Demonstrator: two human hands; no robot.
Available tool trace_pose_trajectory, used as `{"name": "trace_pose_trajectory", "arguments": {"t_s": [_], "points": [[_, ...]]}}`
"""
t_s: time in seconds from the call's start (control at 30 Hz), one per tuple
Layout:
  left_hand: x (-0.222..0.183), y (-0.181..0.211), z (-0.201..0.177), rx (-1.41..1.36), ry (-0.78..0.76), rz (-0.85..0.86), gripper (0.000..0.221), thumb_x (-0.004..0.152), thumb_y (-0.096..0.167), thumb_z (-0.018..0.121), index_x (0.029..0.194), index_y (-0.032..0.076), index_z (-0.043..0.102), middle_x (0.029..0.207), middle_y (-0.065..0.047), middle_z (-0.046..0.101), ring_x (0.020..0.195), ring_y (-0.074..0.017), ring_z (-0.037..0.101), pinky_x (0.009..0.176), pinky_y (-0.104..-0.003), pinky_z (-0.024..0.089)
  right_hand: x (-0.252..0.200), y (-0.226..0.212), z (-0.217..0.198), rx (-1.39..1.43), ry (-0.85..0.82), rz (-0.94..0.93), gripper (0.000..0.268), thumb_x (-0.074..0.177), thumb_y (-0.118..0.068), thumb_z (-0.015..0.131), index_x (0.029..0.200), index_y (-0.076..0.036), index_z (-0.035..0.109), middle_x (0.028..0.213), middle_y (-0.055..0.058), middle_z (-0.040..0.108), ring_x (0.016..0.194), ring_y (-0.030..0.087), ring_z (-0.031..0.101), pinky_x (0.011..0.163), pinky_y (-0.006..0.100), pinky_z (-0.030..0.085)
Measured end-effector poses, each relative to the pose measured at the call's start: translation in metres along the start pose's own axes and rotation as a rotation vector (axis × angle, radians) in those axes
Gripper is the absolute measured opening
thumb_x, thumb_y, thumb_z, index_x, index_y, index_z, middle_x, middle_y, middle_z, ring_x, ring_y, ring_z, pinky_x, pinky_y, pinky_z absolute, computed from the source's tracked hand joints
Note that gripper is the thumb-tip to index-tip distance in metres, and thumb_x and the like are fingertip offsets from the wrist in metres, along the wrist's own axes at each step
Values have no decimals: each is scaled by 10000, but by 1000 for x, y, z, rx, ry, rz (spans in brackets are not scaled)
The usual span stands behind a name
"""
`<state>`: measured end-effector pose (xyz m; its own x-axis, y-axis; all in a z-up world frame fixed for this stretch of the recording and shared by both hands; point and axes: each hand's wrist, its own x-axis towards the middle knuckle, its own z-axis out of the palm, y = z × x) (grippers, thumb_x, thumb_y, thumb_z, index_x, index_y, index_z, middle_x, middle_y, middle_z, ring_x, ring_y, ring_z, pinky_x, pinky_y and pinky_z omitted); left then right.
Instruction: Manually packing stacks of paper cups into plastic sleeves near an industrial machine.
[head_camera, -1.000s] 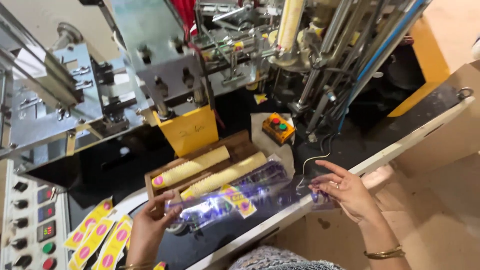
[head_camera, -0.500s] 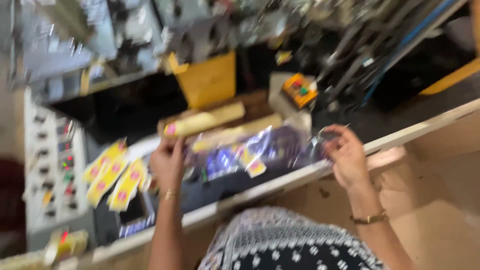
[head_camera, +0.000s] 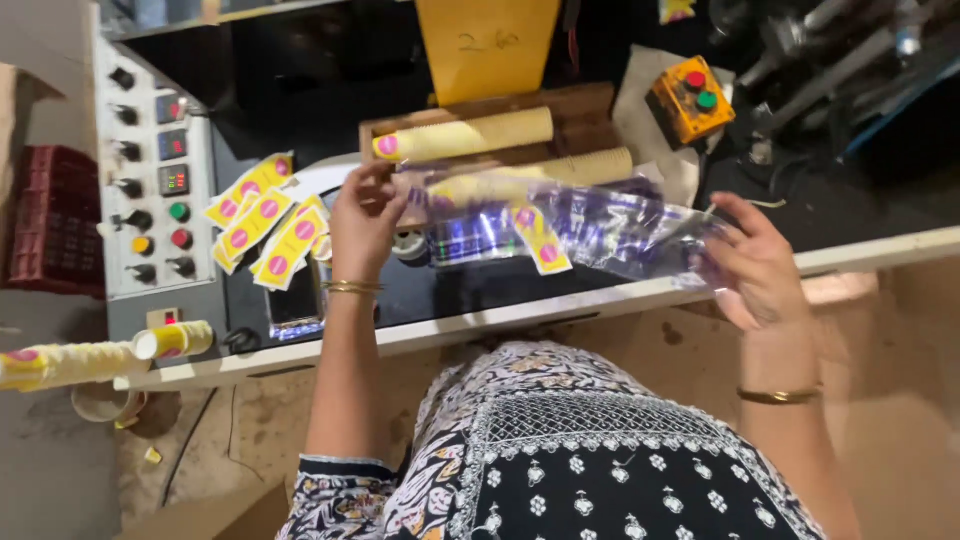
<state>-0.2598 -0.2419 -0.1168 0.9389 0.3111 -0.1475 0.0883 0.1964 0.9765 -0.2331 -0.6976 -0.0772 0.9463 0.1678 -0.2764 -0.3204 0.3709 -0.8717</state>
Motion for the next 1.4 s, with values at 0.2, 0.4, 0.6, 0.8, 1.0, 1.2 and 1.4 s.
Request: {"name": "trace_pose_trajectory", "arguments": {"t_s": [0.2,0.4,0.6,0.8,1.0,1.2,1.4], "points": [[-69,46,109,494,61,364,192,961,55,751,1149,88,725,1006,-71,751,850,-152,714,739,-281,584,10,36,64,-30,-89,-138,499,893,165,740,1354,42,594,909,40,634,792,102,631,813,241,578],[-94,68,152,588,-121,387,152,890,78,810,1010,47,720,899,-91,764,794,-163,756,733,-283,594,9,24,123,169,-84,60,414,891,62,739,1262,-16,572,873,82,710,775,142,706,642,246,560],[-103,96,142,533,0,579,205,954,7,729,1142,86,707,1028,-85,765,911,-194,780,792,-305,621,-5,0,140,29,-184,-50,387,895,91,727,1237,35,555,994,121,714,905,183,736,882,346,637],[-114,90,143,780,-26,712,247,934,64,777,1164,29,693,966,-106,655,912,-296,643,805,-409,527,-16,-6,158,-195,-202,-243,307,978,72,719,1261,58,599,1048,103,698,921,124,706,823,300,641],[-104,91,136,851,41,838,188,966,33,746,1145,47,689,1011,-96,658,945,-292,647,828,-402,535,-22,-11,167,-413,-217,-286,342,947,77,738,1277,63,649,923,94,744,808,87,718,738,218,603],[-100,79,140,796,-7,877,126,953,45,767,994,40,647,934,-104,618,861,-292,631,768,-408,528,-29,-23,171,-867,-130,-612,100,986,25,798,1084,15,785,968,63,728,849,98,721,740,227,585],[-72,71,118,636,332,566,161,1030,103,709,926,33,608,835,-68,714,723,-183,730,660,-328,580,-45,-22,162,-1039,-220,-670,36,920,-8,812,932,1,780,866,61,717,708,102,678,612,247,514]]}}
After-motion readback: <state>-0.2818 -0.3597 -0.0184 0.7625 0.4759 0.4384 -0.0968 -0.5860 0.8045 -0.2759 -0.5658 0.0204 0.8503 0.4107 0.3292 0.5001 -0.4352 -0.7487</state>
